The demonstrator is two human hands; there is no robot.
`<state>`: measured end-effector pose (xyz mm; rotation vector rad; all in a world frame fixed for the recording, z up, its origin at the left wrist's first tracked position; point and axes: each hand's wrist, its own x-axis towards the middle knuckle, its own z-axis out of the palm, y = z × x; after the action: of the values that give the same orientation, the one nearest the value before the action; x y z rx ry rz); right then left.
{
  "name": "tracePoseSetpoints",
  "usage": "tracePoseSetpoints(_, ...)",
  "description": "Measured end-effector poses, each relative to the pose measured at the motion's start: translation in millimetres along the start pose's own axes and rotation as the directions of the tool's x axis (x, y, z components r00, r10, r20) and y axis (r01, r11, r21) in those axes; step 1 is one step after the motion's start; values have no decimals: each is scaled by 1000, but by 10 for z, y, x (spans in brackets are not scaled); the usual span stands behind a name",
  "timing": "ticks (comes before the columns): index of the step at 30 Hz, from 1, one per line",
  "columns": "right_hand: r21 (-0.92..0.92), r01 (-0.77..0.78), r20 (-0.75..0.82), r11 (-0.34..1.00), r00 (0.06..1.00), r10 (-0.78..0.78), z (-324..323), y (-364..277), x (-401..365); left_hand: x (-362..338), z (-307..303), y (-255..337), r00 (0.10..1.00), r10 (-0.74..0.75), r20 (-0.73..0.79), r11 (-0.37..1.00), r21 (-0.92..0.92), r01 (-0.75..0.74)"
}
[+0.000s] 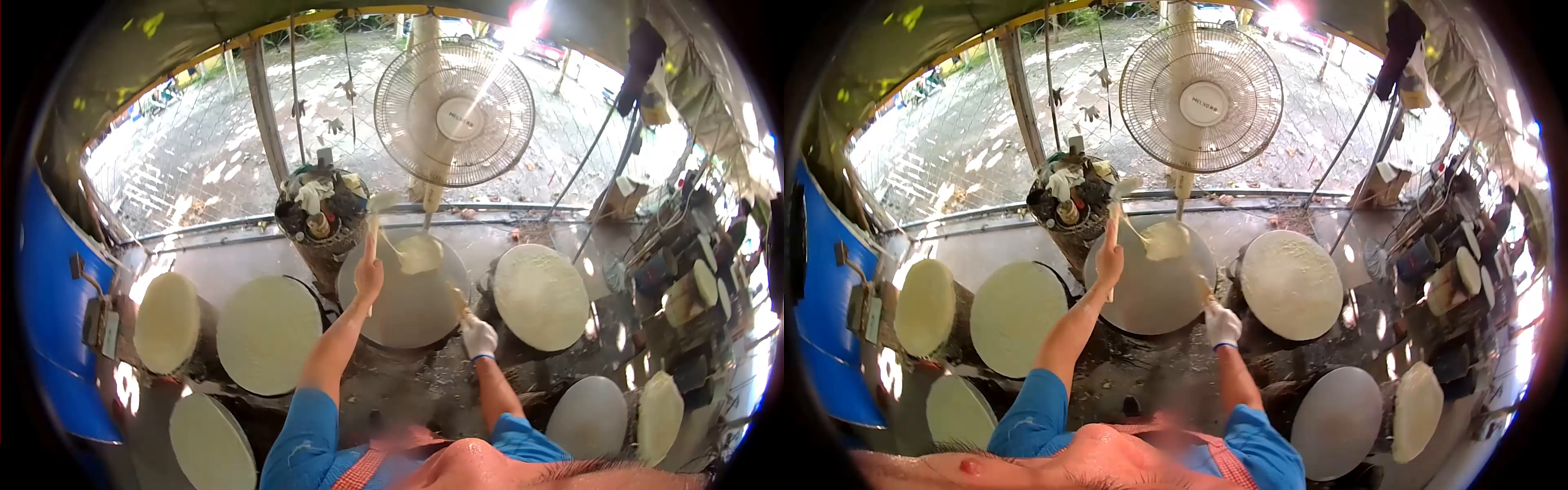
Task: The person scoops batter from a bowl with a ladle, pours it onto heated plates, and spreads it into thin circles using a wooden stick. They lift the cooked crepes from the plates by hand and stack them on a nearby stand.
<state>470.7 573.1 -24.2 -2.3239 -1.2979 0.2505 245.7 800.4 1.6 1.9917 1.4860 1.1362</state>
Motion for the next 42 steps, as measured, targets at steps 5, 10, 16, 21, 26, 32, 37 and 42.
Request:
tracePoseSetpoints(5,555,-87,126,828,992,19,531,-594,231,-409,-534,-457,986,20,166,980,-197,13)
tracePoseSetpoints(10,523,-96,67,847,995,71,13,-308,238,-1782,-1058,-1065,967,32,253,997,-82,-11)
tracePoseSetpoints(16,633,-135,124,762,990,73,539,-935,47,-2041,-1313,-1024,942,85,323,989,-141,-41)
tracePoseSetpoints(21,941,-137,109,309,988,106,505,-73,167,-1969,-1449,-915,926,-50,374,996,-47,73)
tracePoseSetpoints(26,815,-251,319,522,947,-43,428,-698,69,-1787,-1385,-750,927,-43,373,991,-100,86)
tracePoseSetpoints(32,747,-550,569,374,819,67,-3,-108,556,-1416,-1897,258,902,-229,366,897,-279,342)
tracePoseSetpoints(37,616,-617,737,490,671,-81,-311,-449,623,-1775,-1549,264,494,-537,684,284,-404,869)
tracePoseSetpoints(42,722,-573,638,387,768,-55,-39,251,1349,-2323,-1746,224,400,-384,832,-433,-545,718)
